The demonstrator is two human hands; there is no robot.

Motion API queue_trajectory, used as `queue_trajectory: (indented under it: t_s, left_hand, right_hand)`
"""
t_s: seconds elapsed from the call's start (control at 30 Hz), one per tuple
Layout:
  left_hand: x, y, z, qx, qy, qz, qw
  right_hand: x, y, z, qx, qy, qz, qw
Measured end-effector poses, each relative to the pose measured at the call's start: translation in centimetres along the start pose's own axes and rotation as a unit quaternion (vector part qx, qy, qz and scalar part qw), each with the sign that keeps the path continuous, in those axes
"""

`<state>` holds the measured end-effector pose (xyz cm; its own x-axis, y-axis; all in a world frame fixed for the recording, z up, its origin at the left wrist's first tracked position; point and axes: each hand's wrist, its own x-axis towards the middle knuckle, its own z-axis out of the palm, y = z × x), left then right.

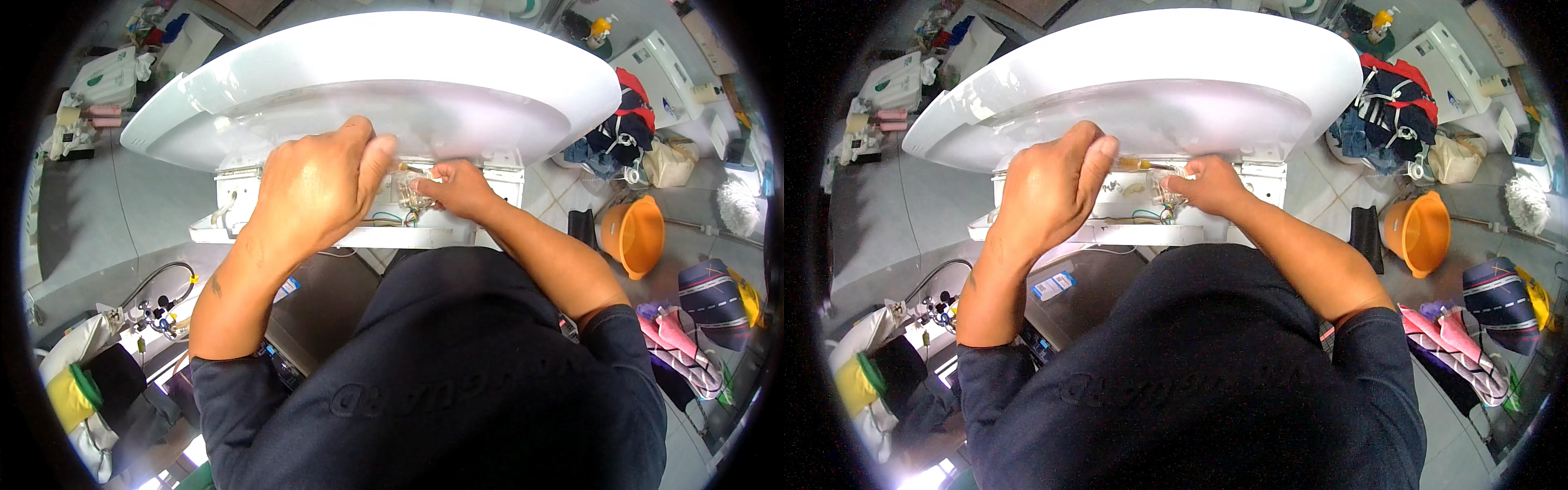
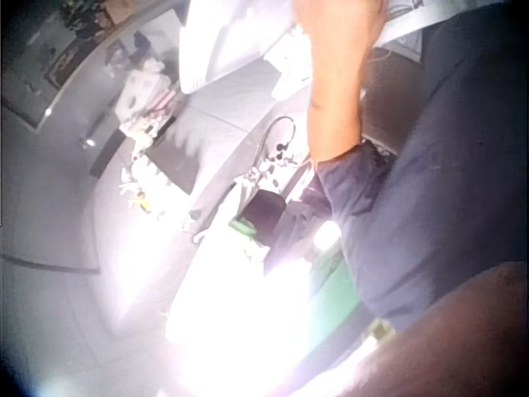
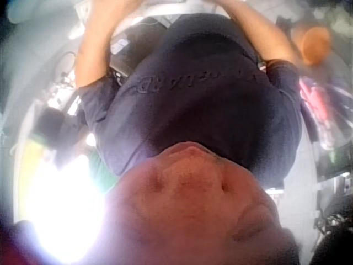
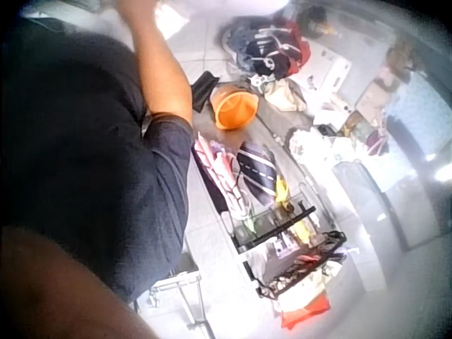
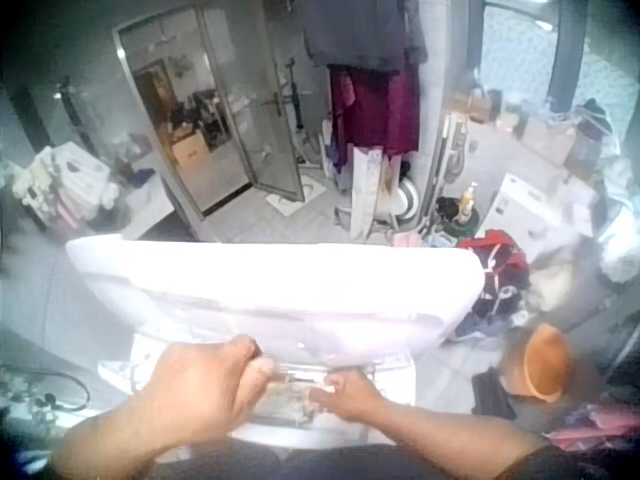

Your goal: The person works on the internal wiring of a white appliance, likely a washing machine, using a screwdriver to loosen and tighten connections on a small component. They manipulate wires and a white plastic part within the open top compartment of the machine.

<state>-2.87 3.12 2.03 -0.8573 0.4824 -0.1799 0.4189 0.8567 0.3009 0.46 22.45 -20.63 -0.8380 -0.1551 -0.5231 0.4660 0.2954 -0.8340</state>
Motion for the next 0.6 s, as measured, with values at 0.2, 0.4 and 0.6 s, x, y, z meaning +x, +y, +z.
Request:
queue_trajectory:
  t_s: [0.2,0.4,0.6]
  left_hand:
    - [0.0,-1.0,1.4,-0.062,0.140,0.172,0.973]
    - [0.2,-0.2,-0.1,-0.004,-0.008,0.004,1.000]
    - [0.2,-1.2,1.4,-0.085,0.134,0.141,0.977]
  right_hand:
    - [-0.3,-0.8,-0.1,0.006,-0.023,0.010,1.000]
    - [0.0,-0.3,-0.1,0.008,-0.020,0.010,1.000]
    - [-0.2,-1.0,-0.4,0.060,-0.035,0.019,0.997]
